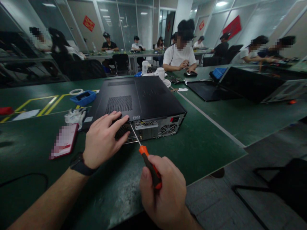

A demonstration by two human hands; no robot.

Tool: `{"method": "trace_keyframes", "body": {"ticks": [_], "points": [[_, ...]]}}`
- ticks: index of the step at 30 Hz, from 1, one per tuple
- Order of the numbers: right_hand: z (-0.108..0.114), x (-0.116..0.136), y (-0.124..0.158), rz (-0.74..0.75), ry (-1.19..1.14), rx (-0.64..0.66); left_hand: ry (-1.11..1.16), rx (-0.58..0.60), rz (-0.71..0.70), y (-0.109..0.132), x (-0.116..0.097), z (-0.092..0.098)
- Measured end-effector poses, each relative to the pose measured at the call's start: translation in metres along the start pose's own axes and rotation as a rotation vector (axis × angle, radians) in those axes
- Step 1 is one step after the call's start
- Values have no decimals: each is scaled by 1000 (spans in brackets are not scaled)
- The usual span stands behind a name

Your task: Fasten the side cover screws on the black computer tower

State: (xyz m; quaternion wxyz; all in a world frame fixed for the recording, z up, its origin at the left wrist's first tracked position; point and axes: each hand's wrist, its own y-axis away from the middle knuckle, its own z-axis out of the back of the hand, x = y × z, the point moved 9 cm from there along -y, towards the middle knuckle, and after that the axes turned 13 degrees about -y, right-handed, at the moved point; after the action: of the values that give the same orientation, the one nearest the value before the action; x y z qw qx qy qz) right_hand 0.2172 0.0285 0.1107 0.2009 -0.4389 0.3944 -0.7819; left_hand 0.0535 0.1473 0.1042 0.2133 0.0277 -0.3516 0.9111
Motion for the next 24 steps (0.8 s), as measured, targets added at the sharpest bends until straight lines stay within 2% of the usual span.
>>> {"method": "trace_keyframes", "body": {"ticks": [5,12,18,24], "points": [[-2,2,0,23,-30,16,1,4,4,0,1,-1],[0,2,1,-21,94,1,8,3,1,0,1,0],[-3,3,-1,18,-19,14,6,-1,1,-1,1,0],[0,2,2,0,79,-18,11,1,-2,-1,1,0]]}}
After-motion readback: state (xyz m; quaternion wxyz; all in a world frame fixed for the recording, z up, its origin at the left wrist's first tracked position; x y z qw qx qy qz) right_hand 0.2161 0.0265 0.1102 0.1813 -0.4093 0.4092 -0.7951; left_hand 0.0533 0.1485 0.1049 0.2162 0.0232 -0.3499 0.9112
